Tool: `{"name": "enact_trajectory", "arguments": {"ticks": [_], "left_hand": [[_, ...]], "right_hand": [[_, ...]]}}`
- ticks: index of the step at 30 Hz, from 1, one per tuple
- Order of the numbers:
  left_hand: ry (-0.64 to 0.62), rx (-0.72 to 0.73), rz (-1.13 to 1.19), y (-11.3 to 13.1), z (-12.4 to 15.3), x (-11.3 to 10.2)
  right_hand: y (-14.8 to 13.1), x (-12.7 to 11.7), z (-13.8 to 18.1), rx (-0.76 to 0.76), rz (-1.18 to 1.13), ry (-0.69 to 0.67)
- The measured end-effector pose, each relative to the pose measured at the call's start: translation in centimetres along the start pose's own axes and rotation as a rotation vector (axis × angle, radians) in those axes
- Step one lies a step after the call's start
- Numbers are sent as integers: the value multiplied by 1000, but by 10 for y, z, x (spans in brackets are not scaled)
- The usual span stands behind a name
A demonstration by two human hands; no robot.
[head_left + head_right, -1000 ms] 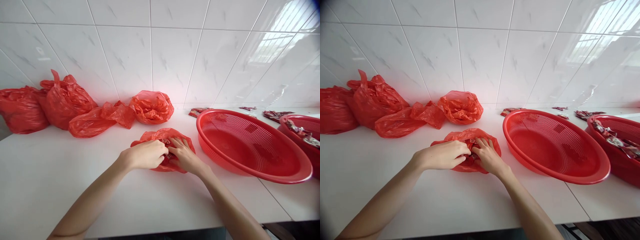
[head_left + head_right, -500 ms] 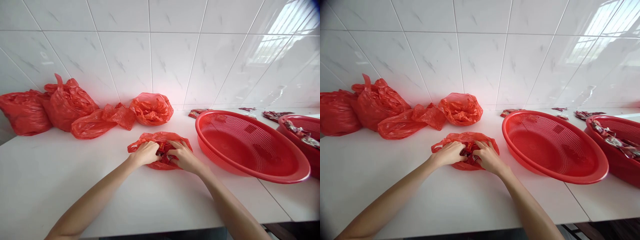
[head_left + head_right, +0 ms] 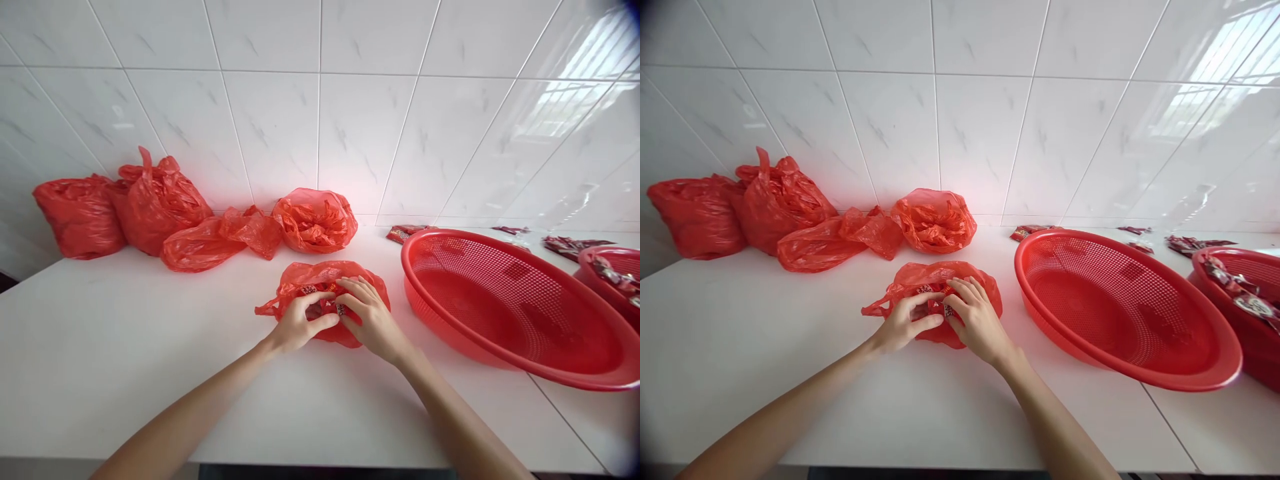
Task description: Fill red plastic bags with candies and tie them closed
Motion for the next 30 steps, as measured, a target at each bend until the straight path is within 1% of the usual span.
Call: {"name": "enact_trajectory", "arguments": {"ticks": [2, 4, 8, 11, 14, 18, 21, 23, 25, 27, 30], "left_hand": [[20, 2, 93, 0, -1, 1], [34, 32, 130, 2, -1, 0], [22, 90, 181, 6, 1, -2], [7, 113, 221, 6, 3, -2], [-8, 106, 248, 4, 3, -2], [-6, 118, 286, 4, 2, -2], [22, 120, 331, 3, 1, -5], [69, 105, 372, 0, 0, -8], [126, 90, 398, -3, 0, -12], [156, 86, 414, -6, 0, -14], [125, 91, 457, -6, 0, -15]], "right_hand": [[0, -1, 0, 39, -47, 14], [3, -3, 0, 116, -132, 20], [11, -5, 2, 287, -355, 38], [12, -4, 2, 345, -532, 54], [11, -2, 3, 381, -636, 76], [8, 0, 1, 377, -764, 107], [7, 3, 0, 392, -924, 152], [6, 6, 0, 411, -1016, 155], [5, 8, 0, 426, -1042, 138], [4, 9, 1, 436, -1027, 129], [5, 8, 2, 460, -1043, 160]]}}
Point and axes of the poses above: each hand's wrist, its own z-axis away from the middle knuckle, its own x-axis out of the palm, y = z × x, the point moved 6 cm from there along -z, towards the middle knuckle, and after that the axes turned 8 degrees about -x, right-handed, at the moved point
